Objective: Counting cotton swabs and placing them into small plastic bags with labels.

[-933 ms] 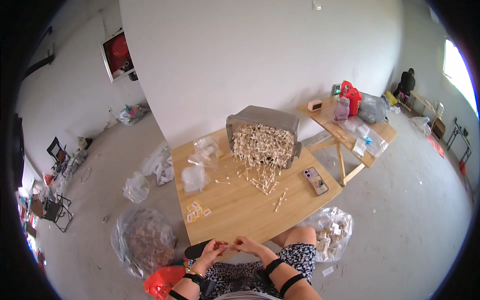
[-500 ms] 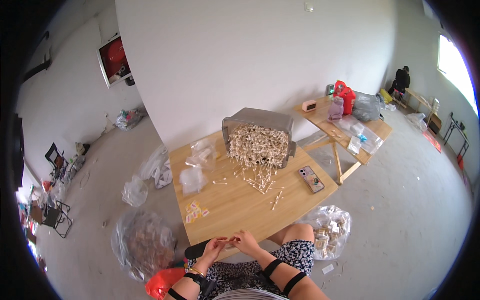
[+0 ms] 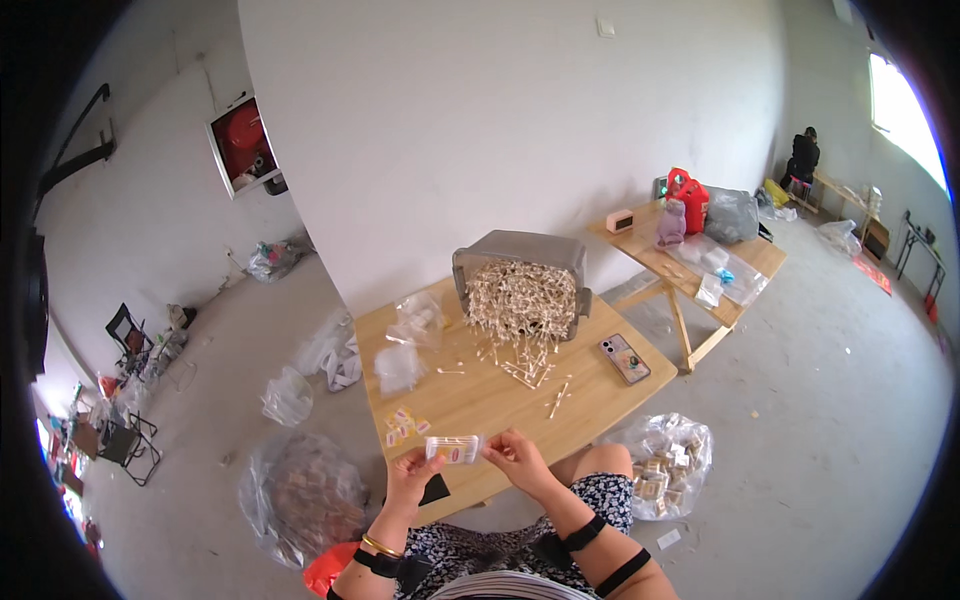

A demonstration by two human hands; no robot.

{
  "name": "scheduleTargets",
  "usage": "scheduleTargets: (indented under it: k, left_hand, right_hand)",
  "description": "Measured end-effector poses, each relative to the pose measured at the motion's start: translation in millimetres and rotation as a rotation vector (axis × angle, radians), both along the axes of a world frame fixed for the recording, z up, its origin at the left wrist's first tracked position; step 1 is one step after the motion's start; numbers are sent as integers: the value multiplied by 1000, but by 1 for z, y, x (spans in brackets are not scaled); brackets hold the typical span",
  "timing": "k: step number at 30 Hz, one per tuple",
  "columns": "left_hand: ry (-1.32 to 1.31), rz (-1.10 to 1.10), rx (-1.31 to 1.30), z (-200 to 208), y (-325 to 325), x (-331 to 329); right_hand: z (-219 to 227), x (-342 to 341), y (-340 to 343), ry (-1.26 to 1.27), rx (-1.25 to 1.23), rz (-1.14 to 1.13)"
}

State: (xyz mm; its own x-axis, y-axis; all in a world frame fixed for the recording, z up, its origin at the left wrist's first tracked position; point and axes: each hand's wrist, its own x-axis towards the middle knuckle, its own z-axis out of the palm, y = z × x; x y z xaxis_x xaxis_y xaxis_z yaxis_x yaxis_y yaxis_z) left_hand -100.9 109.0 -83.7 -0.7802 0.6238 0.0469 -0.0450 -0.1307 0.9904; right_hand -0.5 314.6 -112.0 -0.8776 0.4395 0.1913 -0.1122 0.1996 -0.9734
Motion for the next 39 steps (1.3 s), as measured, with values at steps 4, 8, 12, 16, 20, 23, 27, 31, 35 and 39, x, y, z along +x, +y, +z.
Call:
scheduleTargets:
  k: [4, 8, 12, 16, 20, 23, 27, 31, 35, 39]
  left_hand:
    - [400, 41, -122, 61, 9, 24]
    - [1004, -84, -247, 103, 10, 43]
    - [1186, -54, -255, 156, 9, 69]
    - [1351, -117, -40, 226, -15, 94]
    - [1772, 83, 204, 275, -58, 159]
    - [1785, 72, 97, 296, -61, 186]
    - [1889, -41, 56, 300, -54, 193]
    - [1876, -52, 443, 291, -13, 177]
    - [1456, -200, 680, 262, 11, 169]
    - [954, -618, 768, 289, -17, 158]
  right_hand:
    - [19, 23, -5, -64, -202, 310]
    - [34, 36, -4, 30, -337, 482]
    - [50, 55, 5, 44, -227, 467]
    - [34, 80, 31, 32, -460, 417]
    - [34, 94, 37, -21, -481, 262]
    - [23, 107, 49, -106, -393, 119]
    - [-5, 114, 57, 61, -498, 158]
    - [-19, 125, 60, 21, -513, 70]
    - [-7, 127, 48, 109, -634, 72]
    - [-23, 123, 57, 56, -538, 95]
